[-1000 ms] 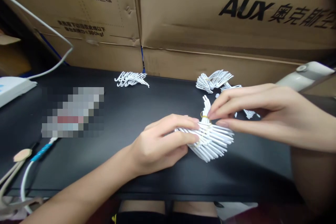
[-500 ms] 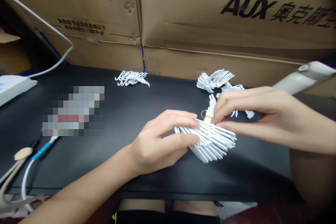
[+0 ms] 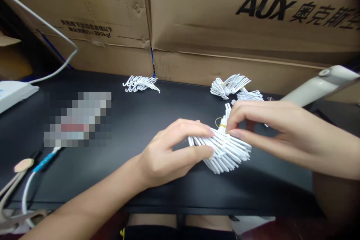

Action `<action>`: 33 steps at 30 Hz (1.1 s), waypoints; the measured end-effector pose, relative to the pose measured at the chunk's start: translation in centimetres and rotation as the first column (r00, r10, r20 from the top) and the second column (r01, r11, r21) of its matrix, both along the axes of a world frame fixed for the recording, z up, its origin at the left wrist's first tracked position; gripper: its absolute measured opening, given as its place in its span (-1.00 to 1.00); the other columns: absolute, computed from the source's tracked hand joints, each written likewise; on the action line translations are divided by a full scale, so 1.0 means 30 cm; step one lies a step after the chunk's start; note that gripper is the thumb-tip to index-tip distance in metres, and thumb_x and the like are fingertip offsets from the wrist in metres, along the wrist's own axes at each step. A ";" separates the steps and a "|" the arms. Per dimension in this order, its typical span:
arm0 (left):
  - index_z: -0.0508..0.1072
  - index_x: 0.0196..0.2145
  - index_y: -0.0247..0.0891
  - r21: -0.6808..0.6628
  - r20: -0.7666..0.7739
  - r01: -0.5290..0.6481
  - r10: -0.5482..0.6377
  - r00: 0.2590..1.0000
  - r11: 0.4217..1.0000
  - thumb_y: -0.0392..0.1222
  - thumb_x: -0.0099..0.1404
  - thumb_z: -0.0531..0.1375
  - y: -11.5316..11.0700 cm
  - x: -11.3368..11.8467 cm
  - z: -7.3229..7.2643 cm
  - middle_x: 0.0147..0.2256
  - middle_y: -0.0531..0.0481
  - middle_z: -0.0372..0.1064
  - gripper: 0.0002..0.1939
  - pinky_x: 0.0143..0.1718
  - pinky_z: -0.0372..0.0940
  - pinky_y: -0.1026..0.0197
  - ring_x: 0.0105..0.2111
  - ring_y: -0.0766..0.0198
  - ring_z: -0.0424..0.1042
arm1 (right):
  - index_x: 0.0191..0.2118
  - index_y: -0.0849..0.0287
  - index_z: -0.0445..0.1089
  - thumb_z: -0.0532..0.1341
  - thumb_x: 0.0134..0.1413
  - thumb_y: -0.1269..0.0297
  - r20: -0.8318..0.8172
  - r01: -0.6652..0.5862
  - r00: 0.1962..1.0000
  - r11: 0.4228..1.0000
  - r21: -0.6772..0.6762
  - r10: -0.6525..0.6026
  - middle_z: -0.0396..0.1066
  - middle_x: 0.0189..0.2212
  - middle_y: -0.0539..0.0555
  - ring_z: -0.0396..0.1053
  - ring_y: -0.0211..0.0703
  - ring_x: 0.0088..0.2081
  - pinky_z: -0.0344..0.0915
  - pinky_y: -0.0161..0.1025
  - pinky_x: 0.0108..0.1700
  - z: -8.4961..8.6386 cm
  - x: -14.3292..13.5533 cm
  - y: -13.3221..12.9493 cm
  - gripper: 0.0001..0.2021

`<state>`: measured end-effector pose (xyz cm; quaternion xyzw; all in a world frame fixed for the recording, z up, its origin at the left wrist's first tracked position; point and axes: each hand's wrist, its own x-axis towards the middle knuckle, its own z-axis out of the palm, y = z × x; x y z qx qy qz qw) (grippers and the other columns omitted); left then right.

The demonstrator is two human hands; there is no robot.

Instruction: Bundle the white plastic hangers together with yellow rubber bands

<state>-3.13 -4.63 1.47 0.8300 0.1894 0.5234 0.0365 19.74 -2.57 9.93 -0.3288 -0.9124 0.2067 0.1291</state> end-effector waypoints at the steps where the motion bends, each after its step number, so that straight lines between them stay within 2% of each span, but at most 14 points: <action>1: 0.45 -0.30 -0.21 0.006 -0.001 0.005 -0.005 1.000 1.000 -0.42 0.17 0.25 0.001 0.001 0.000 -0.19 -0.05 0.45 -0.84 -0.11 0.43 0.15 -0.16 0.24 0.48 | -0.28 0.13 0.42 0.16 0.17 0.24 0.001 -0.003 1.000 1.000 0.003 0.003 0.45 -0.34 0.07 0.37 -0.18 -0.35 0.26 -0.29 -0.36 0.002 -0.001 -0.002 -0.87; 5: 0.46 -0.31 -0.30 0.035 0.015 0.038 -0.039 0.999 0.999 -0.42 0.14 0.28 0.004 0.003 0.001 -0.22 -0.10 0.45 -0.85 -0.10 0.43 0.15 -0.19 0.21 0.49 | -0.31 0.13 0.45 0.18 0.16 0.24 -0.045 -0.010 0.999 1.000 0.015 0.011 0.45 -0.39 0.07 0.38 -0.17 -0.38 0.27 -0.28 -0.36 0.011 -0.009 -0.008 -0.87; 9: 0.47 -0.31 -0.22 0.006 0.010 0.008 -0.008 1.000 1.000 -0.40 0.19 0.24 0.000 0.003 0.007 -0.22 -0.04 0.47 -0.87 -0.09 0.42 0.16 -0.18 0.25 0.48 | -0.32 0.13 0.47 0.22 0.12 0.26 -0.101 -0.002 0.995 1.000 0.010 0.002 0.47 -0.38 0.07 0.40 -0.16 -0.36 0.30 -0.28 -0.34 0.020 -0.013 -0.010 -0.90; 15: 0.50 -0.31 -0.24 -0.044 0.024 0.060 -0.059 0.998 0.997 -0.37 0.19 0.25 0.000 0.005 0.011 -0.23 -0.04 0.50 -0.90 -0.03 0.38 0.21 -0.19 0.27 0.49 | -0.34 0.11 0.49 0.26 0.07 0.24 -0.108 0.024 0.994 1.000 -0.010 -0.025 0.50 -0.41 0.03 0.42 -0.17 -0.39 0.32 -0.30 -0.37 0.030 -0.010 -0.022 -0.91; 21: 0.49 -0.36 -0.17 0.056 -0.032 -0.053 0.055 0.998 0.997 -0.34 0.18 0.27 0.000 0.002 0.020 -0.27 0.03 0.52 -0.91 -0.03 0.34 0.17 -0.22 0.29 0.49 | -0.33 0.10 0.49 0.31 0.01 0.25 -0.129 0.015 0.992 1.000 0.005 -0.014 0.50 -0.43 0.00 0.43 -0.22 -0.42 0.34 -0.33 -0.40 0.028 -0.011 -0.027 -0.91; 26: 0.48 -0.37 -0.19 0.097 -0.042 -0.086 0.091 0.995 0.992 -0.33 0.20 0.25 -0.001 -0.001 0.023 -0.30 0.04 0.53 -0.93 -0.03 0.32 0.16 -0.24 0.31 0.48 | -0.32 0.09 0.49 0.32 -0.01 0.28 -0.132 -0.016 0.991 1.000 0.019 0.018 0.50 -0.40 0.01 0.44 -0.20 -0.40 0.35 -0.31 -0.38 0.031 -0.007 -0.028 -0.92; 33: 0.49 -0.32 -0.14 0.176 -0.075 -0.160 0.175 0.982 0.971 -0.32 0.19 0.26 -0.004 -0.011 0.020 -0.30 0.07 0.51 -0.89 -0.04 0.32 0.14 -0.20 0.30 0.46 | -0.40 0.11 0.49 0.31 0.01 0.24 -0.204 0.013 0.979 0.999 0.042 -0.004 0.48 -0.44 0.04 0.44 -0.18 -0.40 0.33 -0.31 -0.37 0.036 -0.016 -0.036 -0.92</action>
